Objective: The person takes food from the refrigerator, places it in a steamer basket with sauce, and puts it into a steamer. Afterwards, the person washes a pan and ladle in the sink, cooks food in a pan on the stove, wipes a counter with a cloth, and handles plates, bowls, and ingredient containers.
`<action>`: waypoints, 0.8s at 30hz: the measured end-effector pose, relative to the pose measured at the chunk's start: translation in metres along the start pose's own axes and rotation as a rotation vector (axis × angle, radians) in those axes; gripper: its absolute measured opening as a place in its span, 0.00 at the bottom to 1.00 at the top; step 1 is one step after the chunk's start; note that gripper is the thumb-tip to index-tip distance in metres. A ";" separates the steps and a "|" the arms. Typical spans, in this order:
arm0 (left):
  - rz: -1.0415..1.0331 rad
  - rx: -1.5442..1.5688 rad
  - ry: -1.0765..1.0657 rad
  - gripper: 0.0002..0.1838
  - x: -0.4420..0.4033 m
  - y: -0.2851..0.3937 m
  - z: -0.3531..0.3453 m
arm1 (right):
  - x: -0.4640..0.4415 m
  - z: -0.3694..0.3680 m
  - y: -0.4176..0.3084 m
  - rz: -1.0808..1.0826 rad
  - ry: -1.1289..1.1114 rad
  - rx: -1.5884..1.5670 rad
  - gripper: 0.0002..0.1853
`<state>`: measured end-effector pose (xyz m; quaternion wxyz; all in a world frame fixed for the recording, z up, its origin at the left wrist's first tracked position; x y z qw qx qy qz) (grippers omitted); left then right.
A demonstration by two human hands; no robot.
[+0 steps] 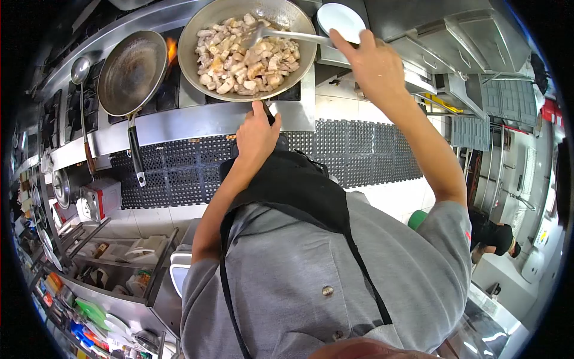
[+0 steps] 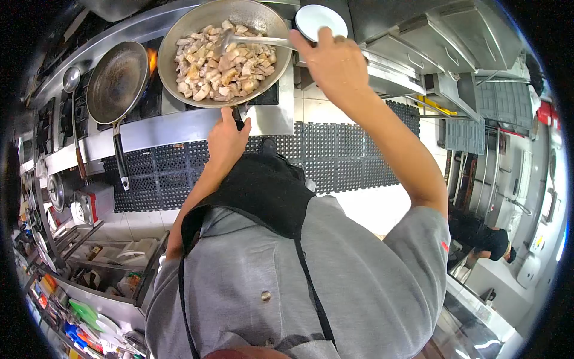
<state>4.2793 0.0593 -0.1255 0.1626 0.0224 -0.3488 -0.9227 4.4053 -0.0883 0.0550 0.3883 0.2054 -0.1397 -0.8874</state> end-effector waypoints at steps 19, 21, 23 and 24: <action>-0.083 -0.035 0.031 0.22 0.007 -0.003 -0.003 | 0.072 -0.137 -0.062 -0.280 -0.404 -0.280 0.21; -0.045 -0.051 0.005 0.22 0.005 -0.004 -0.004 | 0.068 -0.150 -0.062 -0.311 -0.407 -0.272 0.20; -0.039 -0.055 0.007 0.22 0.006 -0.003 -0.003 | 0.063 -0.143 -0.058 -0.334 -0.408 -0.265 0.19; -0.033 -0.054 0.010 0.22 0.005 -0.003 -0.001 | 0.064 -0.137 -0.052 -0.332 -0.453 -0.316 0.18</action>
Point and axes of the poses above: each hand's wrist, its own x-axis away from the middle knuckle, its own z-axis out of the back of the hand, y = z × x, the point moved 7 cm from there along -x, towards the middle knuckle, and after that the axes turned 5 degrees about y, right-handed, at the moved point
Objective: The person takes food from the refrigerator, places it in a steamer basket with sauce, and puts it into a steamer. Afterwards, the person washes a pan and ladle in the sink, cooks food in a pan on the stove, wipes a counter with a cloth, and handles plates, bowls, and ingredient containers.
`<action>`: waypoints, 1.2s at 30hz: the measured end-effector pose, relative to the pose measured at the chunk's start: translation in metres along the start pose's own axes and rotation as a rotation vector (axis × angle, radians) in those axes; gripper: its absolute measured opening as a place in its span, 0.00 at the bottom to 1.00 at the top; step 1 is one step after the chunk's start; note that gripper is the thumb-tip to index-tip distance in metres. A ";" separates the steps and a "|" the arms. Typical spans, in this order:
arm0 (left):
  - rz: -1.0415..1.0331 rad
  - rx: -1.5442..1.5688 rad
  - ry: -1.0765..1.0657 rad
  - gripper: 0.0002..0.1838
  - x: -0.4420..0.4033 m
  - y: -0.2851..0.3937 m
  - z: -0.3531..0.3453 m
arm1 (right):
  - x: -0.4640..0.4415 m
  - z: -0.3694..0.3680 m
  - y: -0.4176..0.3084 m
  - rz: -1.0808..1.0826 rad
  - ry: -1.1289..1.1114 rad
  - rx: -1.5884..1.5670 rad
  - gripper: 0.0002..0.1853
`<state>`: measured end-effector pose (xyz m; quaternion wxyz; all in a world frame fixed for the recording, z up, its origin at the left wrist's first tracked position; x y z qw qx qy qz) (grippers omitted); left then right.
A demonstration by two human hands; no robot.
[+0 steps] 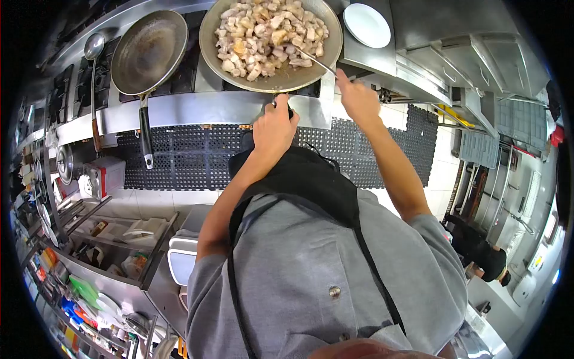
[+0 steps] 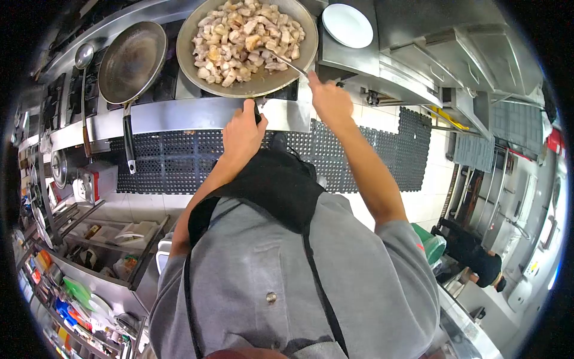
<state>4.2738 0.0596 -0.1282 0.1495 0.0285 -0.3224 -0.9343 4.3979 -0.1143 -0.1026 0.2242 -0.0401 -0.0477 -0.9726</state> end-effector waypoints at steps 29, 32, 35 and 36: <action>0.014 0.119 0.210 0.17 0.002 -0.050 0.054 | -0.190 0.098 0.072 0.337 0.173 0.099 0.15; 0.042 0.071 0.160 0.16 -0.002 -0.063 0.063 | -0.246 0.079 0.040 0.396 0.115 0.176 0.17; 0.038 0.091 0.204 0.16 -0.006 -0.070 0.068 | -0.255 0.042 0.016 0.542 0.055 0.140 0.19; 0.052 0.098 0.223 0.15 -0.005 -0.071 0.067 | -0.251 0.028 0.013 0.498 -0.098 0.071 0.19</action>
Point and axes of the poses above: each hand's wrist, its own x-axis away from the middle knuckle, its own z-axis out of the back of the hand, y = z × x, the point moved 7 cm from there along -x, towards the middle knuckle, and after that the axes turned 5 degrees about y, right-handed, at the moved point
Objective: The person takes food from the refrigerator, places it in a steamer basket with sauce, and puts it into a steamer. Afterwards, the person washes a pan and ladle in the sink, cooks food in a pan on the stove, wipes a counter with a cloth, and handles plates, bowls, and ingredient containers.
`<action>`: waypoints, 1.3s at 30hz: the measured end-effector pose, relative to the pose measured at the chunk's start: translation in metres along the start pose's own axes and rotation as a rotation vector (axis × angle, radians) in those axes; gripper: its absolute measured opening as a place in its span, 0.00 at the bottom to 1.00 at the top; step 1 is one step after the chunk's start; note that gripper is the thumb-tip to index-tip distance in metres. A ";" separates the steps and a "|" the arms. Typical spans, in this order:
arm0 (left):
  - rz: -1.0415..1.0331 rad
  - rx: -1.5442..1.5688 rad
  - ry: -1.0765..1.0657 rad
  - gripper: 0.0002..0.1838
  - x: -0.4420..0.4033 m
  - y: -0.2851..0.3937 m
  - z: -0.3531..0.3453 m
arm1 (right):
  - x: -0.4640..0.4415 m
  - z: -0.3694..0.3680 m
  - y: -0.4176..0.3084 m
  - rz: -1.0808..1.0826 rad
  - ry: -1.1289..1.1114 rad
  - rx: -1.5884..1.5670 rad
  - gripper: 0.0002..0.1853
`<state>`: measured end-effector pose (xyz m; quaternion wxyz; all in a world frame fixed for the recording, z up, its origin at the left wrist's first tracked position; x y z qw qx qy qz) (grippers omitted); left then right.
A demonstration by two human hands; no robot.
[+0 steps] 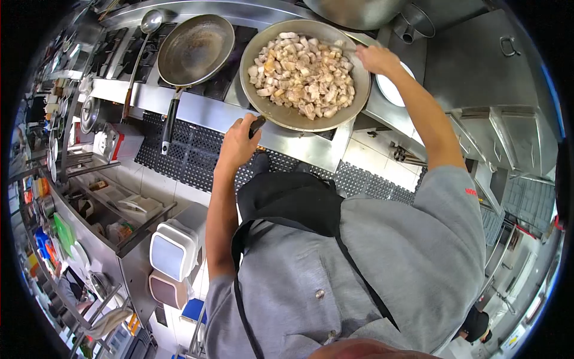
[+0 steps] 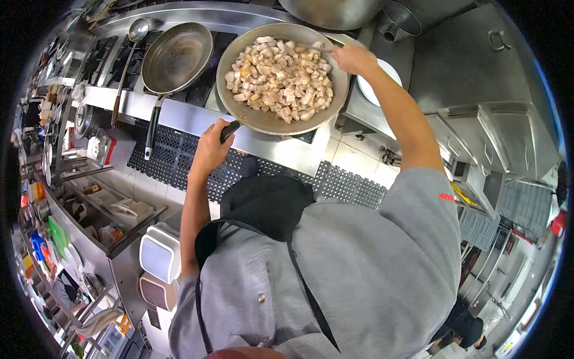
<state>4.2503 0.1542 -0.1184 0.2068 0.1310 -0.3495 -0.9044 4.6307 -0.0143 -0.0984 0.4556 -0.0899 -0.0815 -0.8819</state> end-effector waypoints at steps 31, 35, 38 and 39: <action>0.165 -0.079 0.159 0.13 0.005 0.003 -0.006 | -0.066 0.109 -0.215 0.727 0.091 0.668 0.11; 0.165 -0.020 0.208 0.15 0.006 0.005 -0.001 | -0.018 0.123 -0.171 0.659 -0.123 0.825 0.10; 0.165 -0.049 0.159 0.16 0.006 0.003 -0.004 | 0.024 0.147 -0.137 0.611 0.004 0.836 0.12; 0.153 -0.051 0.156 0.16 0.005 0.003 -0.005 | 0.048 0.163 -0.139 0.532 0.005 0.793 0.10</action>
Point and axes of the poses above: each hand's wrist, its own x-axis away from the middle knuckle, its own z-axis out of the back of the hand, y = z × x, the point moved 7 cm from there along -x, towards the middle knuckle, and after that the axes turned 5 degrees about y, right-handed, at the moved point
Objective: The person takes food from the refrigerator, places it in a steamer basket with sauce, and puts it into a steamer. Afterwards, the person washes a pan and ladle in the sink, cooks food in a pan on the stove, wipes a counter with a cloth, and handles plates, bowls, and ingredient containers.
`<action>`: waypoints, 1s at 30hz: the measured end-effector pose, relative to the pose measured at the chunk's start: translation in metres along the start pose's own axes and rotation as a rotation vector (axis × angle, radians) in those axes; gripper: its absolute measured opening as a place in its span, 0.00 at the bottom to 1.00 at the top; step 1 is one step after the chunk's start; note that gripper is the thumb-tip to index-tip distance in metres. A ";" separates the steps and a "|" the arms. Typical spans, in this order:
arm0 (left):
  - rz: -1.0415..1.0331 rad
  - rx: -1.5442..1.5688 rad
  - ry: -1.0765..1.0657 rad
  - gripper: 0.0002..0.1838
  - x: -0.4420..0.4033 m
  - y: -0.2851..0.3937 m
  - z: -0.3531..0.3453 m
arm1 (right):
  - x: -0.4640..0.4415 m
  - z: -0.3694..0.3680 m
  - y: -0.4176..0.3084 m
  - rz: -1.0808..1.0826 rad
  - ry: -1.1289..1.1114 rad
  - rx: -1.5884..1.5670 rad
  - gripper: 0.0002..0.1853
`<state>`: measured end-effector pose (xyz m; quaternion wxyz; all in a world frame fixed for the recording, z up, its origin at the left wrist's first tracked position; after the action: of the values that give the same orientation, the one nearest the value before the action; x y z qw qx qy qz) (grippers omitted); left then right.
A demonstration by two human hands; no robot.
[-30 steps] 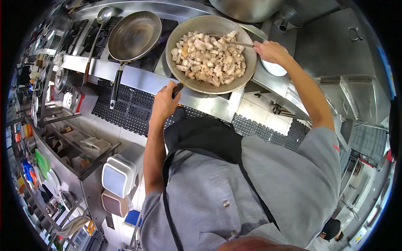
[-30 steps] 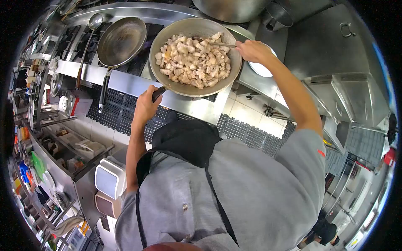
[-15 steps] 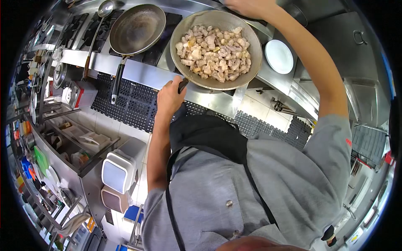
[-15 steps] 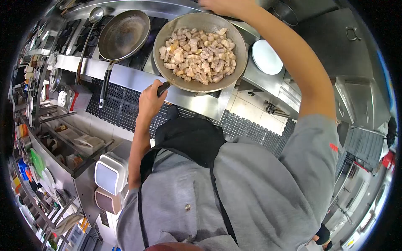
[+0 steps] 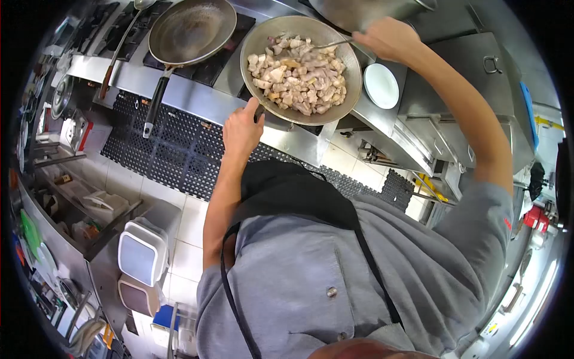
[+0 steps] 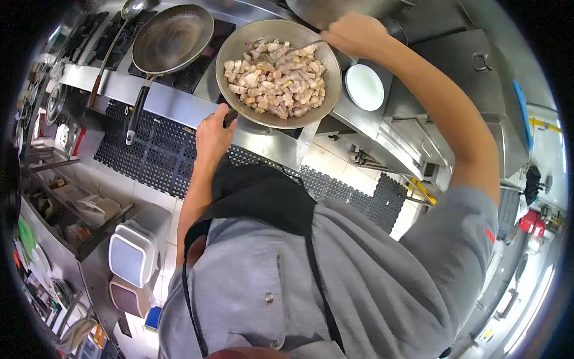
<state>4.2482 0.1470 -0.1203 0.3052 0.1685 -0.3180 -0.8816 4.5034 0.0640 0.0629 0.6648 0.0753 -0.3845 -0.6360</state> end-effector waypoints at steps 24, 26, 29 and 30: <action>-0.341 0.072 -0.314 0.12 0.044 0.037 -0.052 | 0.116 -0.119 -0.253 -0.999 -0.185 -0.934 0.19; -0.323 0.060 -0.332 0.13 0.059 0.039 -0.051 | 0.104 -0.117 -0.249 -1.043 -0.134 -0.932 0.18; -0.278 0.073 -0.303 0.18 0.067 0.051 -0.042 | 0.104 -0.100 -0.228 -1.090 -0.088 -0.963 0.16; -0.324 0.088 -0.240 0.20 0.067 0.061 -0.035 | 0.108 -0.097 -0.227 -1.054 -0.137 -1.007 0.15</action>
<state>4.2409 0.0502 -0.1127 0.1117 0.1243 -0.3589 -0.9183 4.3718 -0.1123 -0.0932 0.1992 -0.1046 0.0011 -0.9744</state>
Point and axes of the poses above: each hand's wrist, its own x-axis away from the middle knuckle, its own z-axis out of the back of the hand, y = z × x, the point moved 7 cm from there along -x, towards the middle knuckle, and after that the axes turned 5 degrees about y, right-handed, at the moved point
